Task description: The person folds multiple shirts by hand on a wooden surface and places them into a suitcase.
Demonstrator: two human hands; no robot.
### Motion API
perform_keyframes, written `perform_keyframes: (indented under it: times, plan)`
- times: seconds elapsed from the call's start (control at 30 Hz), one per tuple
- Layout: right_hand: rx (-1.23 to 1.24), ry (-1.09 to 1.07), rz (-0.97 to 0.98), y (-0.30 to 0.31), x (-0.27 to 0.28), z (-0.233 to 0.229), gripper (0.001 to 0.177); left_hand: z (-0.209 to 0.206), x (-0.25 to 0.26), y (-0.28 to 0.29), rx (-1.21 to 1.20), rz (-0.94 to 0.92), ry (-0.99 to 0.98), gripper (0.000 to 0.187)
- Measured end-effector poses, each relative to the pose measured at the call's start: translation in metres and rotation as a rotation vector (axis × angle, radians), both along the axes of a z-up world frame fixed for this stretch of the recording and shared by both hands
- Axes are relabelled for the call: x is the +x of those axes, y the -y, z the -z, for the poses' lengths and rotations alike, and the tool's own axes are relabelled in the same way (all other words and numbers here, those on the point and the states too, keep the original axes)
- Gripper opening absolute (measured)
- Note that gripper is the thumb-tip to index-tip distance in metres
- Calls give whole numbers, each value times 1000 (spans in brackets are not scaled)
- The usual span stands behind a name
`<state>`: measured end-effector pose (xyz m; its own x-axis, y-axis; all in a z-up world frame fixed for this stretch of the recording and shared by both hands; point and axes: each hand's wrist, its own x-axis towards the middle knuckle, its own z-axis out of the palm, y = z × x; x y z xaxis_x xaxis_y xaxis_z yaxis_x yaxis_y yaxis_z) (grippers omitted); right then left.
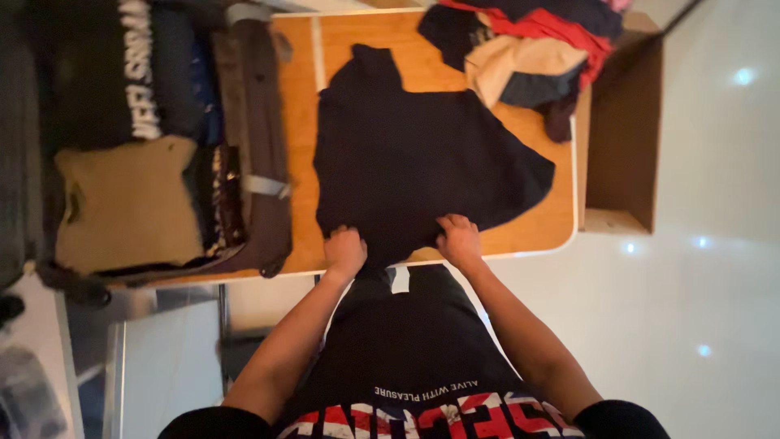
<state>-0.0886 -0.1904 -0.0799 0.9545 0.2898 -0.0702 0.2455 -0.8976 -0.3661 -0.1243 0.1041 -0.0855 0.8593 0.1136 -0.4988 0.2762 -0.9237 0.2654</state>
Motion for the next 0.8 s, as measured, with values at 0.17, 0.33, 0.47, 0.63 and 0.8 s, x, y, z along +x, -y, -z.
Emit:
perform_keyframes:
  times: [0.17, 0.33, 0.47, 0.63, 0.8]
  plan:
    - [178, 42, 326, 20, -1, 1, 30, -26, 59, 50, -192, 122, 304, 19]
    - [533, 151, 716, 63, 19, 20, 34, -31, 115, 117, -380, 201, 356, 19]
    - [604, 124, 924, 114, 45, 27, 33, -32, 148, 179, -493, 251, 388, 21]
    - [577, 200, 788, 151, 80, -15, 33, -37, 189, 258, -572, 317, 384, 17]
    - [520, 500, 385, 146, 113, -53, 59, -28, 235, 313, -586, 384, 422, 12]
